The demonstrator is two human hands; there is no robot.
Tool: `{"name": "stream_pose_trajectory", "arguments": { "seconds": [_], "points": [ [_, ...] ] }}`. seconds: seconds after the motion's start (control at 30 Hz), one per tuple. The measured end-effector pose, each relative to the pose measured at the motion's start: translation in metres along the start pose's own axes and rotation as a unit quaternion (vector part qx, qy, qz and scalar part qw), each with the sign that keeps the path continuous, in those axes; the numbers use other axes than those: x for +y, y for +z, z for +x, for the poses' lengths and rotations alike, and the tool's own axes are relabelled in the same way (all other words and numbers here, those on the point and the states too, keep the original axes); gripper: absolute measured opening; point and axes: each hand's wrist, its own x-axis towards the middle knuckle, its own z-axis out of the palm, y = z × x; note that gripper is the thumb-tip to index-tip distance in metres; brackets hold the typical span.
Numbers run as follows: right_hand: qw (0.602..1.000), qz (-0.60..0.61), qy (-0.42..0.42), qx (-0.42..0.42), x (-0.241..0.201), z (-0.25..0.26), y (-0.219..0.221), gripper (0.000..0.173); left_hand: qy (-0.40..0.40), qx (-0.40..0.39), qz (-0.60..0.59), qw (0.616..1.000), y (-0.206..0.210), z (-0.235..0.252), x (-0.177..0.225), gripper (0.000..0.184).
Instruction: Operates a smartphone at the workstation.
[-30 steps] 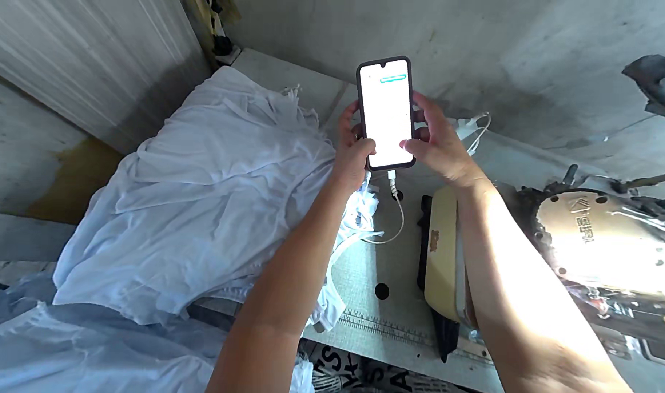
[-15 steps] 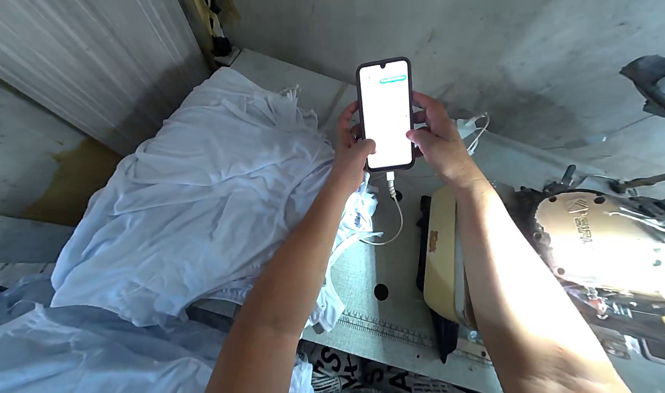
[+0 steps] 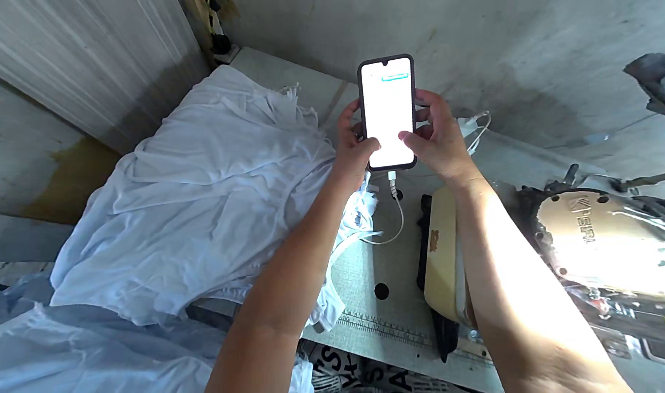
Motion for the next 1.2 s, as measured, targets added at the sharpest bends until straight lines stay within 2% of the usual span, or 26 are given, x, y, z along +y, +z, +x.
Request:
{"name": "stream_pose_trajectory", "arguments": {
  "seconds": [0.1,0.23,0.3,0.47,0.63,0.87,1.07,1.2],
  "points": [
    [0.999,0.014,-0.004,-0.029,-0.0004,-0.0013,-0.0031,0.076,-0.004,0.001,-0.006,1.000,0.0006,-0.0001,0.0012,0.084],
    [0.997,-0.002,0.036,-0.066,-0.0041,-0.0036,-0.0024,0.102,-0.008,0.004,0.003,1.000,0.0002,0.0002,0.0027,0.088],
    [0.997,-0.017,0.036,-0.062,-0.0023,-0.0027,-0.0012,0.105,-0.009,0.004,0.002,1.000,-0.0004,0.0002,0.0025,0.089],
    [0.997,-0.009,0.012,-0.076,-0.0011,-0.0026,-0.0058,0.084,-0.005,-0.005,0.003,1.000,-0.0012,0.0001,0.0020,0.087],
    [0.997,0.005,0.008,-0.074,-0.0003,-0.0030,-0.0041,0.090,-0.004,-0.005,-0.006,1.000,-0.0028,0.0004,-0.0004,0.086],
    [0.998,-0.014,0.016,-0.064,-0.0004,-0.0023,-0.0019,0.091,0.001,-0.002,-0.003,1.000,-0.0020,0.0011,-0.0007,0.085],
    [1.000,-0.003,0.005,-0.023,0.0026,-0.0008,-0.0008,0.070,-0.013,-0.001,0.005,1.000,-0.0014,0.0005,-0.0005,0.084],
    [0.999,-0.005,0.013,-0.033,0.0006,-0.0017,-0.0003,0.065,-0.009,0.020,0.019,1.000,0.0002,0.0006,-0.0020,0.082]
  ]
}}
